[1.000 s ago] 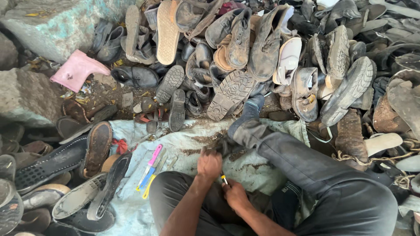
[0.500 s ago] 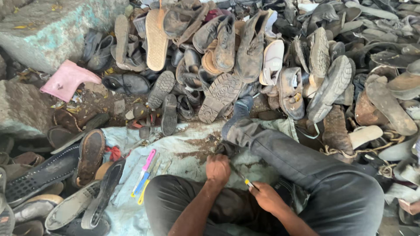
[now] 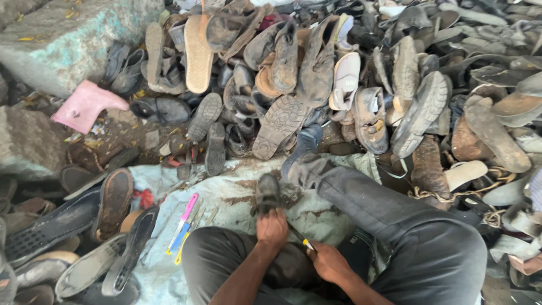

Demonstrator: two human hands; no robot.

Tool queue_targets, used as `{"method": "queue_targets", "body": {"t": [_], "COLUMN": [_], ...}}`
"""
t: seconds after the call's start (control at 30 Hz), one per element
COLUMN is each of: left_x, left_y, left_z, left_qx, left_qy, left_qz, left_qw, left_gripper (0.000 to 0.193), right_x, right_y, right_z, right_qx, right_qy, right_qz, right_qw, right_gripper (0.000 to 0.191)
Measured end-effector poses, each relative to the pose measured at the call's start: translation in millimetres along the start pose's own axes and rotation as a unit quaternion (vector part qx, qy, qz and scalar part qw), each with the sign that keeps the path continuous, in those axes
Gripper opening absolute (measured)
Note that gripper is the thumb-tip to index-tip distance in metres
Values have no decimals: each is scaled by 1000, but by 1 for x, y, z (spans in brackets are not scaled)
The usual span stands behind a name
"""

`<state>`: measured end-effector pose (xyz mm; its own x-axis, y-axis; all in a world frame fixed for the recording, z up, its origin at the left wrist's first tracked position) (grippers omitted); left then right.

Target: The person sits on the floor among a pile of shoes and uses a small pointed tool to scrape debris from the underside of a shoe sole. They hold the shoe with one hand while prying and cleaning different sections of the sole with the tool, occasionally moving other shoes out of the way.

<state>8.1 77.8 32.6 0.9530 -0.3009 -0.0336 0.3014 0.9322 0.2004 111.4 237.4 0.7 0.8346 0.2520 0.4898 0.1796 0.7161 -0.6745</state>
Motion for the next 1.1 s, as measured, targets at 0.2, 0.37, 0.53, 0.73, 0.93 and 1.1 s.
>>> {"method": "queue_targets", "body": {"t": [0.2, 0.37, 0.53, 0.73, 0.93, 1.1], "left_x": [-30, -46, -43, -44, -41, -40], "left_y": [6, 10, -6, -42, -48, -50], "left_z": [30, 29, 31, 19, 7, 8], "left_qx": [100, 161, 288, 510, 556, 573], "left_qy": [78, 33, 57, 113, 108, 121], "left_qz": [-85, -117, -52, 75, 87, 78], "left_qw": [988, 980, 955, 850, 820, 807], "left_gripper": [18, 18, 20, 33, 35, 34], "right_x": [-16, -11, -11, -26, -58, -60], "right_y": [-5, -2, -5, -10, -26, -54], "right_z": [21, 33, 36, 39, 45, 54], "right_qx": [4, -7, -1, -33, -17, 2], "right_qy": [60, 56, 42, 53, 57, 74], "right_qz": [4, -49, -100, -26, 1, 41], "right_qw": [998, 997, 994, 998, 998, 996], "right_gripper": [27, 26, 27, 31, 28, 30]}}
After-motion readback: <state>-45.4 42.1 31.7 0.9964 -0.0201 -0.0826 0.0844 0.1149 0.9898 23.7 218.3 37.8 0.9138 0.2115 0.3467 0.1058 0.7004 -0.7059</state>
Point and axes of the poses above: each hand's wrist, its own x-axis away from the middle knuckle, its own z-axis out of the back of the hand, y = z × x, the point moved 8 cm from there along -x, towards the middle knuckle, and after that the axes turned 12 degrees about -y, right-handed, at the moved point
